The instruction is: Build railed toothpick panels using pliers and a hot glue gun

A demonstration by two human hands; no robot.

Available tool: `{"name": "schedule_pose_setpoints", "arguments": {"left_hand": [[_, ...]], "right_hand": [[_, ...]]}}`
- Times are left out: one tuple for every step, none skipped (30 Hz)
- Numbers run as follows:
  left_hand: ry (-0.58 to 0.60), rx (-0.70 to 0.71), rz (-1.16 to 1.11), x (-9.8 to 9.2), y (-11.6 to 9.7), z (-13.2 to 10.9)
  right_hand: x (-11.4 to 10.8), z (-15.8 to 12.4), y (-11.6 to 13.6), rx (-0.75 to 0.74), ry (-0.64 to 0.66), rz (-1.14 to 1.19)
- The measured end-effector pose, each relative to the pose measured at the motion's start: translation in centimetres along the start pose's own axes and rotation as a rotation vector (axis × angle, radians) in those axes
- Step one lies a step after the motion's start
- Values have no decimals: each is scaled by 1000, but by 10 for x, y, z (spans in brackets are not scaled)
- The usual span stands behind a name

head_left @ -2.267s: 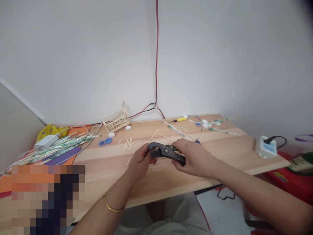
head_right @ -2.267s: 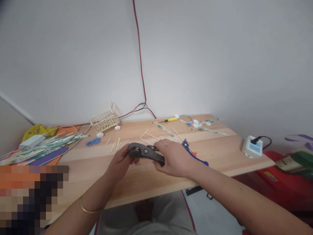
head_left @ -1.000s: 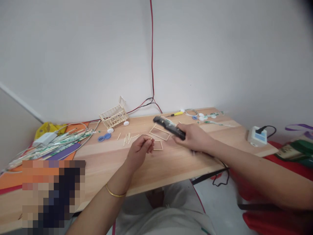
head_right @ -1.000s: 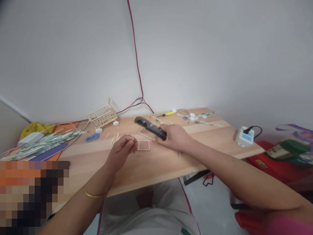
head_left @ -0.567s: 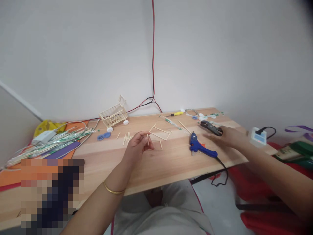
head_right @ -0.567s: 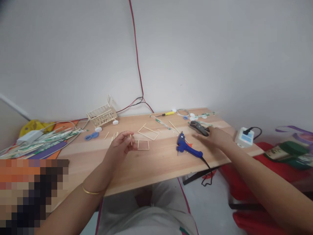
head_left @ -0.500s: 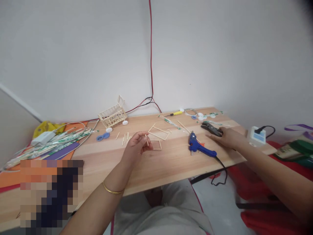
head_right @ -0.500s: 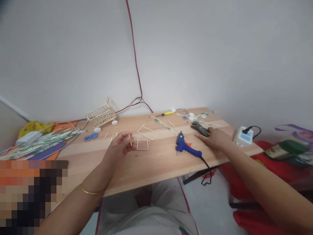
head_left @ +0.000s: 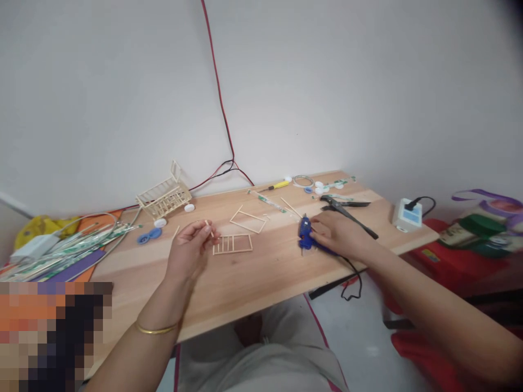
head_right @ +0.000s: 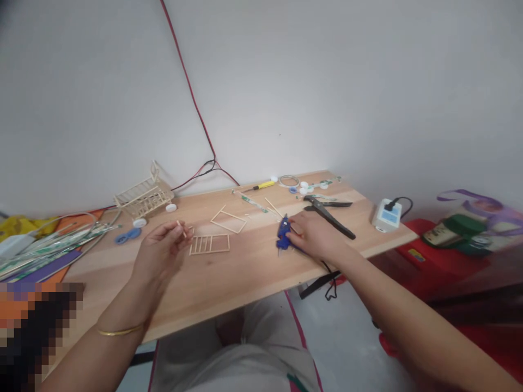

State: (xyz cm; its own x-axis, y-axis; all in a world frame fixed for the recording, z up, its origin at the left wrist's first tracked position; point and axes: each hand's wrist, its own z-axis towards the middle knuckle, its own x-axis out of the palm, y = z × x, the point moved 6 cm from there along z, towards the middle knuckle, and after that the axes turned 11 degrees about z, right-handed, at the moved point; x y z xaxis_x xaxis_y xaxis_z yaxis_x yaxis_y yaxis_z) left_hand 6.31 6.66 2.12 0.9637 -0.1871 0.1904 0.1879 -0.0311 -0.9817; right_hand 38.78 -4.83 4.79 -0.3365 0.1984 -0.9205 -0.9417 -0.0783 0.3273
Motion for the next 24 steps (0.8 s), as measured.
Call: {"name": "schedule_pose_setpoints", "arguments": {"left_hand": [[-16, -3, 26, 0, -3, 0], [-22, -6, 60, 0, -6, 0], [-20, -4, 99, 2, -10, 1], [-11, 2, 141, 5, -14, 1], [5, 15, 181, 8, -18, 3], [27, 32, 216, 12, -21, 4], [54, 46, 243, 16, -22, 5], [78, 54, 261, 19, -22, 7], [98, 55, 269, 22, -19, 9], [112, 46, 265, 24, -15, 10], [116, 33, 257, 26, -9, 12], [110, 24, 244, 26, -4, 13], [103, 19, 236, 26, 1, 13], [113, 12, 239, 26, 6, 13], [132, 6, 249, 27, 10, 13], [149, 1, 261, 28, 13, 12], [165, -1, 274, 28, 14, 12], [173, 2, 288, 28, 15, 12], [171, 8, 303, 27, 15, 12], [166, 17, 321, 26, 15, 12], [158, 30, 338, 23, 14, 13], [148, 48, 353, 21, 14, 13], [143, 67, 365, 18, 13, 14], [140, 86, 369, 16, 12, 14]], "right_hand": [[5, -2, 7, -16, 39, -25], [10, -4, 11, -11, 78, -55], [14, -6, 12, 5, 110, -82], [18, -7, 12, 22, 140, -102], [21, -7, 12, 35, 167, -117], [24, -8, 10, 54, 184, -139], [26, -8, 7, 82, 188, -170], [27, -9, 4, 118, 178, -204], [28, -10, 2, 153, 157, -228], [27, -11, 0, 177, 127, -231], [26, -13, 1, 184, 88, -206], [24, -14, 3, 172, 48, -148], [21, -15, 7, 151, 12, -70], [16, -16, 13, 131, -19, 15], [11, -16, 21, 115, -46, 94], [6, -15, 29, 99, -70, 168], [0, -12, 40, 78, -87, 244], [-4, -8, 52, 51, -98, 333], [-6, -2, 64, 20, -99, 441], [-7, 6, 75, -4, -93, 563], [-5, 14, 84, -14, -81, 689], [-1, 23, 90, -12, -69, 814], [5, 32, 93, 6, -66, 931], [11, 41, 92, 32, -78, 1035]]}}
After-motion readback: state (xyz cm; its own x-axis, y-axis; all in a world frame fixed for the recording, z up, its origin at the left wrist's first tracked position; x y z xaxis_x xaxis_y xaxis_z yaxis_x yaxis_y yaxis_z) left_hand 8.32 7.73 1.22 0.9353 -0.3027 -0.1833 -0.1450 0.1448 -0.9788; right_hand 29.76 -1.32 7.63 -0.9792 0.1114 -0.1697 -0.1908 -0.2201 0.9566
